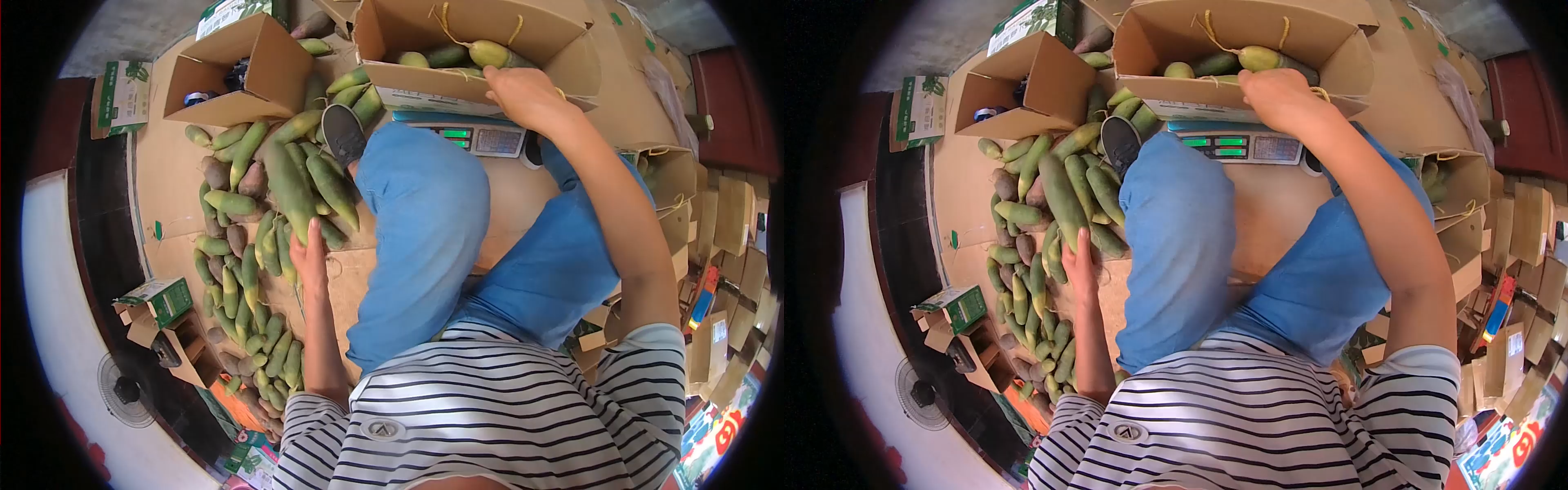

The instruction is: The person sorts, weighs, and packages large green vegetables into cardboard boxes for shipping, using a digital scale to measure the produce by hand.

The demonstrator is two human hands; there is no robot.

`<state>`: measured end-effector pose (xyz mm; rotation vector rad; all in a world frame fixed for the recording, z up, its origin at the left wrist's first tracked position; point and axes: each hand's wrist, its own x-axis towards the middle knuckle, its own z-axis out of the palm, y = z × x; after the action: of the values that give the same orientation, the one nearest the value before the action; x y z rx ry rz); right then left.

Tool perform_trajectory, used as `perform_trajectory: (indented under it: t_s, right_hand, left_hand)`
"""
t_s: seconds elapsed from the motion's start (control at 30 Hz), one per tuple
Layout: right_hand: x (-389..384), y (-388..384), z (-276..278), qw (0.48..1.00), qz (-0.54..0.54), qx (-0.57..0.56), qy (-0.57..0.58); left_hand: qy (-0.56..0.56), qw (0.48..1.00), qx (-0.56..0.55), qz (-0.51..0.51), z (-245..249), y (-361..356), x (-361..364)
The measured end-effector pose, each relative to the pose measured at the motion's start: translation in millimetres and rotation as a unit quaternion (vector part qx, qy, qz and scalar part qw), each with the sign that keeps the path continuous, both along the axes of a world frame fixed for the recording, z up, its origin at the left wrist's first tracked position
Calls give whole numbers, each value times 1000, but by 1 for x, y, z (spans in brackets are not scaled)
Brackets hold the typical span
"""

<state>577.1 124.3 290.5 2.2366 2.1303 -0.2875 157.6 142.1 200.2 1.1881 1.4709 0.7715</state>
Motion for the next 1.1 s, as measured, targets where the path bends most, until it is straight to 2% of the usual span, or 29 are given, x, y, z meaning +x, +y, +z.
perform_trajectory:
  t_s: [0.07, 0.17, 0.23, 0.37, 0.43, 0.47, 0.53, 0.57, 0.6, 0.63, 0.67, 0.7, 0.73, 0.83, 0.93, 1.03, 1.1]
  right_hand:
    - [-4, 2, 3, 1000, -7, -11, -1]
    - [-10, 0, 12, 999, -29, -36, -15]
    - [-11, -1, 11, 998, -30, -48, -30]
    - [-10, 1, 12, 997, -29, -63, -35]
    - [-8, 2, 11, 998, -30, -56, -17]
    - [-7, 2, 11, 999, -22, -45, -17]
    - [-5, 2, 11, 999, -4, -28, -14]
    - [-5, 1, 11, 999, -6, -28, -17]
    - [-4, 1, 11, 999, -5, -28, -18]
    - [-4, 1, 10, 1000, -1, -25, -19]
    - [-3, 1, 7, 999, -13, -28, -17]
    - [-1, 1, 2, 999, -18, -31, -13]
    - [3, -1, -4, 1000, 4, -18, -11]
    - [-10, 1, 9, 999, 9, -35, -8]
    - [-9, 5, 10, 999, 5, -35, -1]
    - [-9, 5, 8, 999, 0, -40, -1]
    - [-9, 8, 8, 997, -14, -72, -16]
  left_hand:
    - [33, 992, 95, -81, 40, 17, 40]
    - [79, 944, 252, -195, 112, 39, 111]
    - [54, 916, 309, -248, 126, 60, 150]
    - [97, 928, 260, -248, 140, 77, 184]
    - [108, 938, 254, -209, 115, 84, 170]
    - [87, 946, 247, -190, 93, 85, 155]
    - [133, 944, 239, -183, 41, 76, 113]
    - [192, 947, 138, -216, 10, 70, 84]
    - [192, 947, 121, -226, -18, 55, 60]
    - [253, 938, -17, -235, -31, 41, 41]
    - [285, 918, -33, -275, -82, 29, 4]
    - [273, 917, -72, -283, -98, 10, -16]
    - [319, 893, -47, -313, -110, -4, -37]
    - [366, 905, -29, -216, -134, -33, -79]
    - [384, 917, 12, -109, -147, -33, -93]
    - [349, 936, 22, -38, -163, -13, -93]
    - [276, 960, 52, 11, -172, 6, -81]
